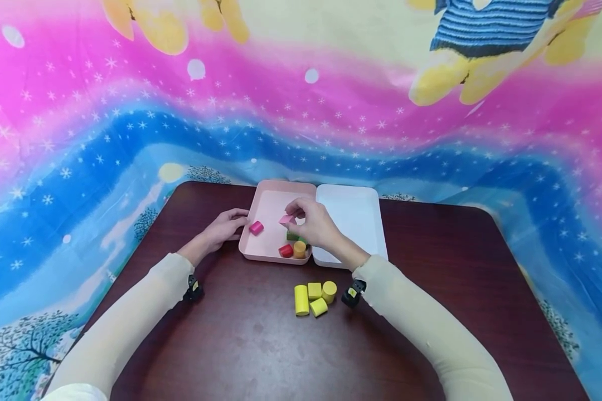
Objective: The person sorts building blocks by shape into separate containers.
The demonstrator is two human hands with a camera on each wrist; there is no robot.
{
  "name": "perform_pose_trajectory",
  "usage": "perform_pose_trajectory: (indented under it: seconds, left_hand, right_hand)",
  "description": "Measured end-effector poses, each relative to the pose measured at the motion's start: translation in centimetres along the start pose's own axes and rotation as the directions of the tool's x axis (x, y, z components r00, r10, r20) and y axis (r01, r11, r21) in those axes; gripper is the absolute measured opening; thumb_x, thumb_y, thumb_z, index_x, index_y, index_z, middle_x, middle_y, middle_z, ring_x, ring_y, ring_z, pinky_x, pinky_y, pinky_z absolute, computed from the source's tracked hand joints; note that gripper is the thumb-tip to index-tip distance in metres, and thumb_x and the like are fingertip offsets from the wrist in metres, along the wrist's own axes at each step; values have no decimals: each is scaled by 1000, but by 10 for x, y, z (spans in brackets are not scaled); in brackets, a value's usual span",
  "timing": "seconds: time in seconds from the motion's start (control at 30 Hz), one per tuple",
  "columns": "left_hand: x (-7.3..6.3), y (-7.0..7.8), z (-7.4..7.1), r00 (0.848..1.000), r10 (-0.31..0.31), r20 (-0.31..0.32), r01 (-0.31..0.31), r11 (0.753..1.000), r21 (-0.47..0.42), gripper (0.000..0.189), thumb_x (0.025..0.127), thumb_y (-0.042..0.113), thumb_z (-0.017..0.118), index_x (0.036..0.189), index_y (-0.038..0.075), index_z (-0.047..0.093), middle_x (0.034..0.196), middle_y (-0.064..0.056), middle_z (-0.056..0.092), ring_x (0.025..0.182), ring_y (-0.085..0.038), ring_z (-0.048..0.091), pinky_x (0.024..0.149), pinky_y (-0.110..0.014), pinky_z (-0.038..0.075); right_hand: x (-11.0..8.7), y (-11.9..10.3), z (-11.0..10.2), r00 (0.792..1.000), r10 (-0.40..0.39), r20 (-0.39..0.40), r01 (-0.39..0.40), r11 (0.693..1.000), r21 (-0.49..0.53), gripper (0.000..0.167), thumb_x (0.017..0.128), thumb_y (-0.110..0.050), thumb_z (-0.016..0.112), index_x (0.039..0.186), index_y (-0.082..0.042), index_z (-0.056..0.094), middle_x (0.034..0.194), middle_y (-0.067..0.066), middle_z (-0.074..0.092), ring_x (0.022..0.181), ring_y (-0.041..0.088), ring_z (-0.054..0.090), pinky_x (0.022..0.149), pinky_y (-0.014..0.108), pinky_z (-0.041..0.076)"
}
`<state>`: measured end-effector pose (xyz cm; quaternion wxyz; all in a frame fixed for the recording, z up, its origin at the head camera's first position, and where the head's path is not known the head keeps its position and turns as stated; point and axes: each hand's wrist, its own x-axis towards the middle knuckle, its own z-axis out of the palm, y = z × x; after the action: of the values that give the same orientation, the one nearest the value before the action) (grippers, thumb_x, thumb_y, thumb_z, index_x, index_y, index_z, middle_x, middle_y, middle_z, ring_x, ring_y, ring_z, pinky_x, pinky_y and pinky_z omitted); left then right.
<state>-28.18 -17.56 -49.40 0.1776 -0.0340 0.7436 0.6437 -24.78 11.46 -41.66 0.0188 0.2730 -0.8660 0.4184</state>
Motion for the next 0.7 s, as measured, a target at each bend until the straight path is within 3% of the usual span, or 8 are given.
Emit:
perform_pose_trajectory:
  seconds: [0.17,0.7]
  left_hand:
    - [-1,1,0,1000,3,1,-3,1000,-1,47,110,19,56,154,4,48,148,-18,56,132,-31,60,105,-48,56]
    - [-1,0,1,1000,5,-5,-5,1000,11,47,110,20,56,154,4,48,148,-18,55,134,-32,59,107,-50,54]
  right_hand:
    - [4,10,1,998,59,0,-59,998,35,29,93,-11,83,118,-1,71,109,9,72,101,25,69,96,43,59]
    - [5,35,2,990,136,36,-139,986,95,28,94,-8,79,119,-2,70,112,11,70,102,26,68,96,43,59]
